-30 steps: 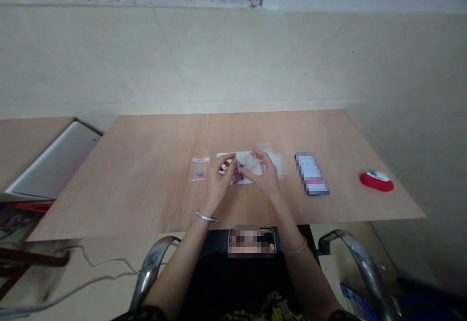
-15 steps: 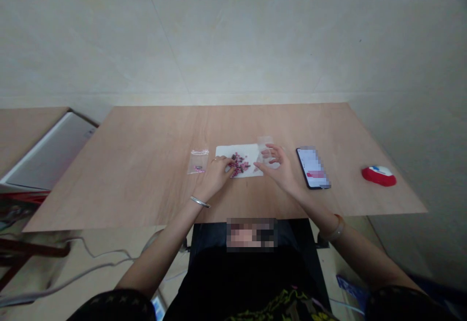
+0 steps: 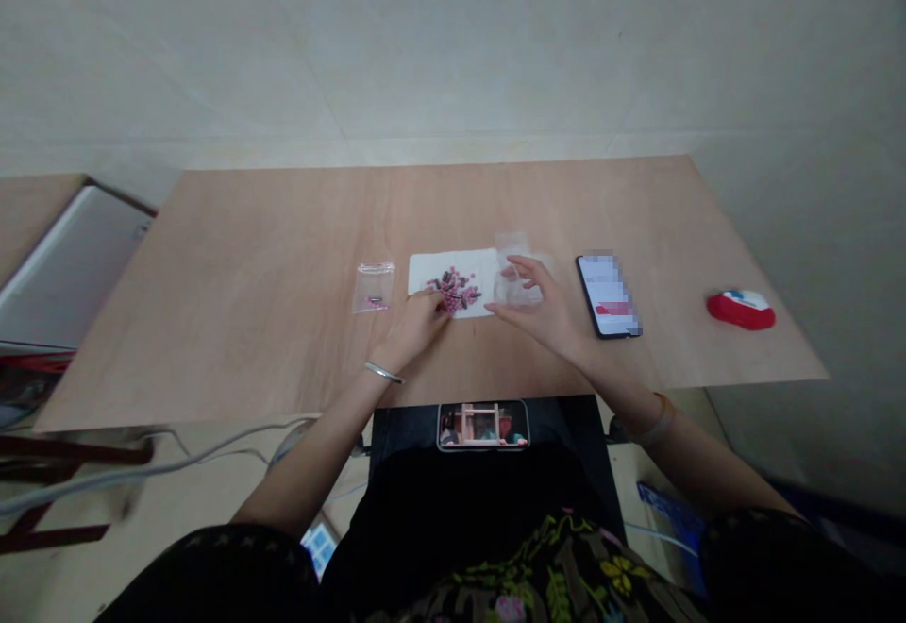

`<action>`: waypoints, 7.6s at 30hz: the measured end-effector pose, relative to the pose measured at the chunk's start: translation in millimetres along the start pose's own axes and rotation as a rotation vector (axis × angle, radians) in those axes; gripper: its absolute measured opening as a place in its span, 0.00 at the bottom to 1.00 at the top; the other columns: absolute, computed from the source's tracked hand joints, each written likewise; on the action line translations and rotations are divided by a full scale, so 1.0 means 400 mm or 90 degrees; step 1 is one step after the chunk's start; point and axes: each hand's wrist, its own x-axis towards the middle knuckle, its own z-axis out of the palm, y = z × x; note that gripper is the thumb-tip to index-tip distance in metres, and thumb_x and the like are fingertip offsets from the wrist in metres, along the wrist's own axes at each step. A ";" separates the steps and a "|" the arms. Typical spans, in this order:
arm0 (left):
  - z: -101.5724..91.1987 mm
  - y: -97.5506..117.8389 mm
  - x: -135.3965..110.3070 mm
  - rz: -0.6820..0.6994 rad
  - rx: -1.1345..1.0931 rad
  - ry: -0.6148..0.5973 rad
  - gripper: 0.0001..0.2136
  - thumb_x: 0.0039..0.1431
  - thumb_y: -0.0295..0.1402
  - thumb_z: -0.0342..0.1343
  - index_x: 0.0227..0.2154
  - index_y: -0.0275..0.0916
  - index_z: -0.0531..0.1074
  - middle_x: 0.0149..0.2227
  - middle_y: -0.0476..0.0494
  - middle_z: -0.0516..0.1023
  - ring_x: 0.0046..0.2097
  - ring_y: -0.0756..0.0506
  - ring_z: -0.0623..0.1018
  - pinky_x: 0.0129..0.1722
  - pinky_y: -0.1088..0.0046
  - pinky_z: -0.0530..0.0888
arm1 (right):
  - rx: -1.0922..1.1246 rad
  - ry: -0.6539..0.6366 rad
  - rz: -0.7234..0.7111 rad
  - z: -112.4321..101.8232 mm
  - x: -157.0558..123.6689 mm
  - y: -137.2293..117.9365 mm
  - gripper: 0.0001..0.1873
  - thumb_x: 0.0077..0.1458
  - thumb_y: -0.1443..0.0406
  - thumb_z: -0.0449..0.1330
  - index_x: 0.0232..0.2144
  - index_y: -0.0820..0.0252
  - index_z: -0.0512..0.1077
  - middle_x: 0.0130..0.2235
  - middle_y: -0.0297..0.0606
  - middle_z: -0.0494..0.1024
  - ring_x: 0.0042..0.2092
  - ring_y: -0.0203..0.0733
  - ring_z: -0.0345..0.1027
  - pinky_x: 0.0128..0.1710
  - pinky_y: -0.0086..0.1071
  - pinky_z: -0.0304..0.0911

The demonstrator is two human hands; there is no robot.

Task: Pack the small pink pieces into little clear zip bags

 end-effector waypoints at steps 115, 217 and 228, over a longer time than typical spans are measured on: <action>-0.030 0.023 -0.001 -0.040 0.056 0.093 0.06 0.62 0.33 0.51 0.37 0.37 0.71 0.39 0.40 0.74 0.41 0.42 0.74 0.41 0.65 0.70 | 0.008 0.011 -0.039 0.083 0.032 0.040 0.35 0.45 0.56 0.68 0.54 0.56 0.62 0.47 0.42 0.74 0.46 0.47 0.69 0.47 0.43 0.66; -0.070 0.063 -0.004 -0.157 -0.184 0.356 0.10 0.58 0.33 0.54 0.39 0.38 0.76 0.38 0.41 0.79 0.42 0.44 0.77 0.46 0.66 0.71 | 0.067 0.364 0.057 0.151 -0.065 0.008 0.37 0.47 0.57 0.65 0.57 0.59 0.59 0.48 0.48 0.72 0.48 0.47 0.68 0.44 0.41 0.67; 0.028 -0.006 -0.028 -0.217 0.093 0.196 0.10 0.58 0.30 0.51 0.36 0.38 0.77 0.39 0.38 0.79 0.44 0.41 0.75 0.46 0.65 0.65 | 0.074 0.377 0.087 0.135 -0.064 -0.012 0.40 0.45 0.57 0.66 0.59 0.58 0.57 0.51 0.48 0.72 0.47 0.44 0.67 0.41 0.35 0.64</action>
